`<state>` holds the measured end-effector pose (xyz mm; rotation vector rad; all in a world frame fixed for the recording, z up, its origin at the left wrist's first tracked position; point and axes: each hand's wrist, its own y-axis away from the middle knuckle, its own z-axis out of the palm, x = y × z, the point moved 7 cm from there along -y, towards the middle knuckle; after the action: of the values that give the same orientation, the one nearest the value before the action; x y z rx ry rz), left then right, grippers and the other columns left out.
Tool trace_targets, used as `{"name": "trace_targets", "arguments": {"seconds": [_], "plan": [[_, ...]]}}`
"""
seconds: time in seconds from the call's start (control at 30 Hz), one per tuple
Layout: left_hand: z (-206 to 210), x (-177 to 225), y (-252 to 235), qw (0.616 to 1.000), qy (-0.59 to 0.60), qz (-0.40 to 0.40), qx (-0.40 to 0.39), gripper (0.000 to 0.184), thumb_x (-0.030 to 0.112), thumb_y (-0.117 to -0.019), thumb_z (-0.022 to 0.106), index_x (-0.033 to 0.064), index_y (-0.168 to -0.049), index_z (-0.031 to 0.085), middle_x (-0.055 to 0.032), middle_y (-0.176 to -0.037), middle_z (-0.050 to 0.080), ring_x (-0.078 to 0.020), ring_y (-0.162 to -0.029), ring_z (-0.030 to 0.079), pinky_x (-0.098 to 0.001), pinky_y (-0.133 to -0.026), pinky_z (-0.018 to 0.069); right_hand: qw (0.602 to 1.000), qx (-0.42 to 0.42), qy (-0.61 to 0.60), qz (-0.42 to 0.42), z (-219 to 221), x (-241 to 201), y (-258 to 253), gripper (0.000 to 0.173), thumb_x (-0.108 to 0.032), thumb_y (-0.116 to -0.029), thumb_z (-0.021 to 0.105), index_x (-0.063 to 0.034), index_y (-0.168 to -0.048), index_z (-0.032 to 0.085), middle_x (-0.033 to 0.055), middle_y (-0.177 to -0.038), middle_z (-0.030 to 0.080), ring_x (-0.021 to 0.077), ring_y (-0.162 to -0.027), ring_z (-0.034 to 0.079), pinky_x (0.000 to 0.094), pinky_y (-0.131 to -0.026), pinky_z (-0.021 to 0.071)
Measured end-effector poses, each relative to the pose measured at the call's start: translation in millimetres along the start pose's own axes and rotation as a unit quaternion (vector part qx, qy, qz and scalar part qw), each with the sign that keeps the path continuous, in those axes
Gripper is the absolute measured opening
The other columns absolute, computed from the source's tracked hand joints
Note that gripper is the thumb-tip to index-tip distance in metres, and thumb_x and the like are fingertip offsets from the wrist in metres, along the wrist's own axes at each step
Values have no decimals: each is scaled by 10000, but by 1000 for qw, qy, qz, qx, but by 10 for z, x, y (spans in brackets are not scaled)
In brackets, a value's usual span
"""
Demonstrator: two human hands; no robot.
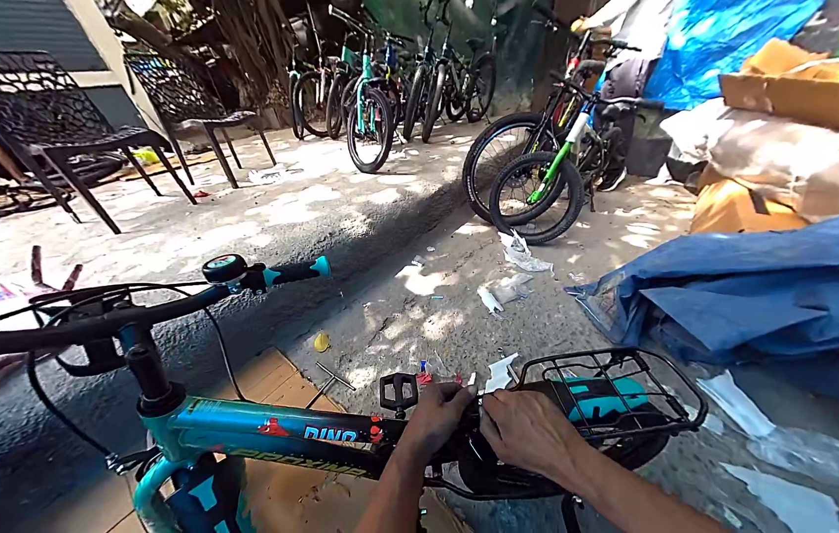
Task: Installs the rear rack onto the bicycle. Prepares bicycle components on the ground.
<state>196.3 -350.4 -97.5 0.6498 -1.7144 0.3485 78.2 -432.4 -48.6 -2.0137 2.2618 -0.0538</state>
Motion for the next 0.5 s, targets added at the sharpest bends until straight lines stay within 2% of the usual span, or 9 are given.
{"name": "trace_targets", "arguments": {"seconds": [0.1,0.2,0.23,0.3,0.37,0.43,0.5], "plan": [[-23,-11,-8,1000,-18,12,8,343,328,-1036,594,75,-842,720,0,-709,656,-90,-645,615,-305,-649,527,1000,-18,4,-16,11,-28,-23,492,-388,-1054,310,-40,-920,631,163,-835,664,342,-802,706,498,-684,557],[-22,-33,-2,999,-30,7,10,341,329,-1032,603,74,-834,714,-1,-695,645,-92,-633,603,-303,-638,518,997,-66,14,-28,50,-68,-19,708,-655,-1025,341,-8,-971,624,191,-873,663,376,-814,698,524,-701,559],[-22,-38,1,999,-34,4,10,339,331,-1030,607,75,-836,713,1,-692,643,-88,-628,599,-298,-634,514,996,-79,22,-26,58,-87,-16,727,-674,-1014,364,5,-991,620,201,-885,664,387,-823,698,529,-708,557],[-13,-47,14,999,-44,-2,10,339,344,-1030,607,76,-854,716,0,-702,653,-88,-633,610,-301,-638,522,996,-55,60,-23,75,-137,-8,640,-592,-1025,424,10,-959,629,189,-828,664,372,-766,705,502,-658,565],[-16,-26,13,998,-62,-6,1,348,362,-1036,591,79,-878,717,-1,-730,667,-91,-662,627,-311,-662,535,996,-21,86,-12,75,-173,-19,497,-455,-1032,488,3,-911,637,169,-764,657,350,-712,707,474,-610,567],[3,-32,26,997,-71,-12,-12,353,372,-1044,576,83,-894,712,-1,-748,669,-93,-684,631,-318,-684,538,996,-42,85,0,89,-200,-8,378,-316,-1038,486,9,-914,636,178,-771,662,358,-728,710,480,-618,566],[6,-22,-6,997,-75,-12,-22,355,371,-1048,567,82,-897,707,0,-745,663,-94,-681,625,-316,-680,533,993,-87,76,-2,85,-193,-40,344,-260,-1037,451,17,-939,629,193,-799,667,378,-770,712,500,-650,564]]}}
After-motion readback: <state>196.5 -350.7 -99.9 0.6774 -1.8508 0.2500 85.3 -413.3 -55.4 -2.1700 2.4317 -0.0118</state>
